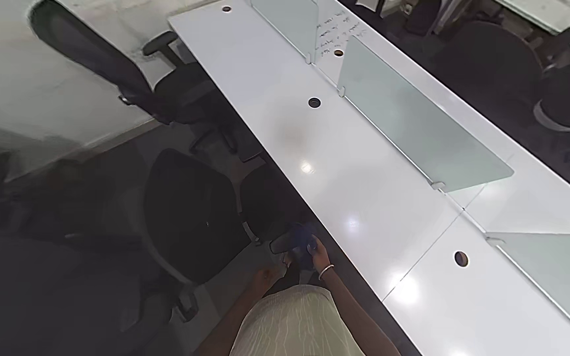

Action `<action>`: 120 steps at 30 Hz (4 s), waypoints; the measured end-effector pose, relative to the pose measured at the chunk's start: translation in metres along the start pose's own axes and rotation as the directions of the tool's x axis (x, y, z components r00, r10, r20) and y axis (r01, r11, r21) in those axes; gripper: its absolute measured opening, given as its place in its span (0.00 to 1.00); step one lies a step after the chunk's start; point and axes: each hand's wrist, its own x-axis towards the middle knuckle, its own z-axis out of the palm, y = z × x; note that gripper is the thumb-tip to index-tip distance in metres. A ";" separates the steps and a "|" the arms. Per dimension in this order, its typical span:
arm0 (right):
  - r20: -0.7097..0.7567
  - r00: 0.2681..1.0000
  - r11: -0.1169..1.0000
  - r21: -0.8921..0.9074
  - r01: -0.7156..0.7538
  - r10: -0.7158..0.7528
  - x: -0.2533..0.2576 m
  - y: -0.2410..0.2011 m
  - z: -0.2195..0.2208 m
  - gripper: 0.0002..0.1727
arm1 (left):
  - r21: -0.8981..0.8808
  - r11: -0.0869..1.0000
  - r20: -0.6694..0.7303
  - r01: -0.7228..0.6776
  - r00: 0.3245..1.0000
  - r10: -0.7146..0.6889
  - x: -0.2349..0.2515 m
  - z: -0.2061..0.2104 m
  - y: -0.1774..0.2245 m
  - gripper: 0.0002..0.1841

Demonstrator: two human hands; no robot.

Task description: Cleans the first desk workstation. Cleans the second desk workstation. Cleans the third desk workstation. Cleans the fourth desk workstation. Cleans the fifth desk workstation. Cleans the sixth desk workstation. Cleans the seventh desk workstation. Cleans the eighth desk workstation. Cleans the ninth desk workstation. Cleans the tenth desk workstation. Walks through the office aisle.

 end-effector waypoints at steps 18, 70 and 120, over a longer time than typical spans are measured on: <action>0.613 0.782 0.712 0.598 -0.368 -0.111 -0.111 -0.111 0.004 0.35 | -0.486 0.788 -0.163 0.378 0.847 -0.506 -0.155 0.171 -0.148 0.20; 0.781 0.576 0.913 -0.383 0.138 0.240 -0.244 0.039 0.715 0.33 | -0.972 0.031 -0.123 -0.233 0.392 -0.912 -0.377 0.084 -0.546 0.17; 0.890 0.420 0.710 -0.413 0.570 0.181 -0.219 0.041 1.241 0.36 | -0.920 -0.064 -0.067 -0.387 0.318 -0.946 -0.423 -0.205 -0.746 0.17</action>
